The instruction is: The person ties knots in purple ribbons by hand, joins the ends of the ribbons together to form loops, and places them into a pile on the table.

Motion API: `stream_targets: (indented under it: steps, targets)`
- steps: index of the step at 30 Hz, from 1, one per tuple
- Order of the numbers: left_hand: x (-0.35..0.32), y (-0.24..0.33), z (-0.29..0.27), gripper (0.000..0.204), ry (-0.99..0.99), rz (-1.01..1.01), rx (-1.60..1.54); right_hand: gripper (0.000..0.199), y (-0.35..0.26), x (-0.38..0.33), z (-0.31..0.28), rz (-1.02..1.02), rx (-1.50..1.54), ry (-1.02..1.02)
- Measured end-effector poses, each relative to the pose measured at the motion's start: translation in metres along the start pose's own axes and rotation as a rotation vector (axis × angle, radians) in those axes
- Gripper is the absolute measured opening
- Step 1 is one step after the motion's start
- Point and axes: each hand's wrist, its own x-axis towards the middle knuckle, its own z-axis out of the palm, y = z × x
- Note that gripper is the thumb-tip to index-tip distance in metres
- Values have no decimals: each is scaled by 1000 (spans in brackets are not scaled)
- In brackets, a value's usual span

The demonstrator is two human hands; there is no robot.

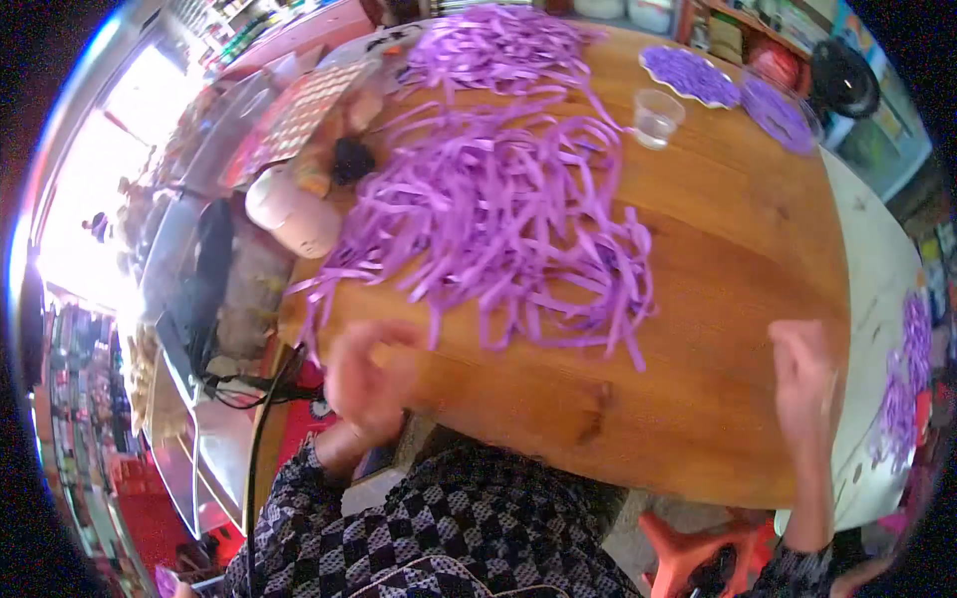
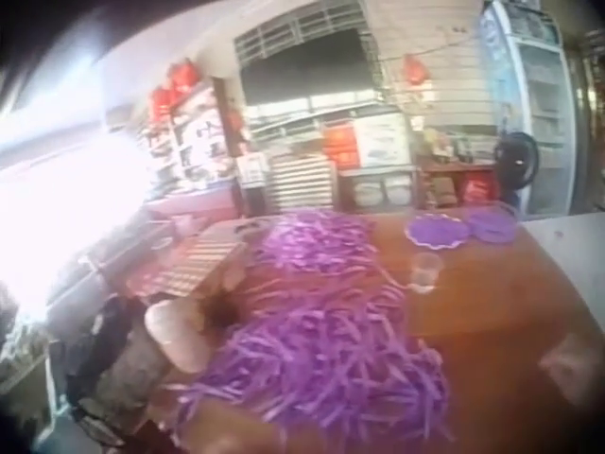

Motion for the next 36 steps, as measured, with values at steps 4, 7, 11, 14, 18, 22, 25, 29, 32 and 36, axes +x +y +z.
stream_targets:
  steps: [4,7,11,14,18,22,25,29,32,36]
  targets:
    - [11,-64,-39,48,598,-223,-154,10,-57,-7,5,-182,116,-29]
    - [32,-91,-60,63,577,-445,210,11,-87,4,10,-174,305,-26]
    - [62,-114,-64,78,608,-539,-216,12,-132,30,19,-353,398,-45]
    - [57,-175,-55,93,551,-550,-197,14,-156,41,30,-482,449,-88]
    - [67,-199,-50,80,522,-503,-343,15,-161,42,42,-447,508,-128]
    - [83,-178,-38,72,462,-423,-311,15,-148,39,49,-328,572,-214]
    - [75,-191,-46,71,475,-433,-352,16,-144,32,50,-240,639,-266]
    - [76,-187,-40,74,417,-389,-457,15,-132,24,47,-138,670,-304]
    - [74,-205,-45,75,408,-422,-395,15,-130,18,42,-104,711,-292]
    - [73,-186,-45,81,421,-426,-469,15,-125,15,40,-103,802,-192]
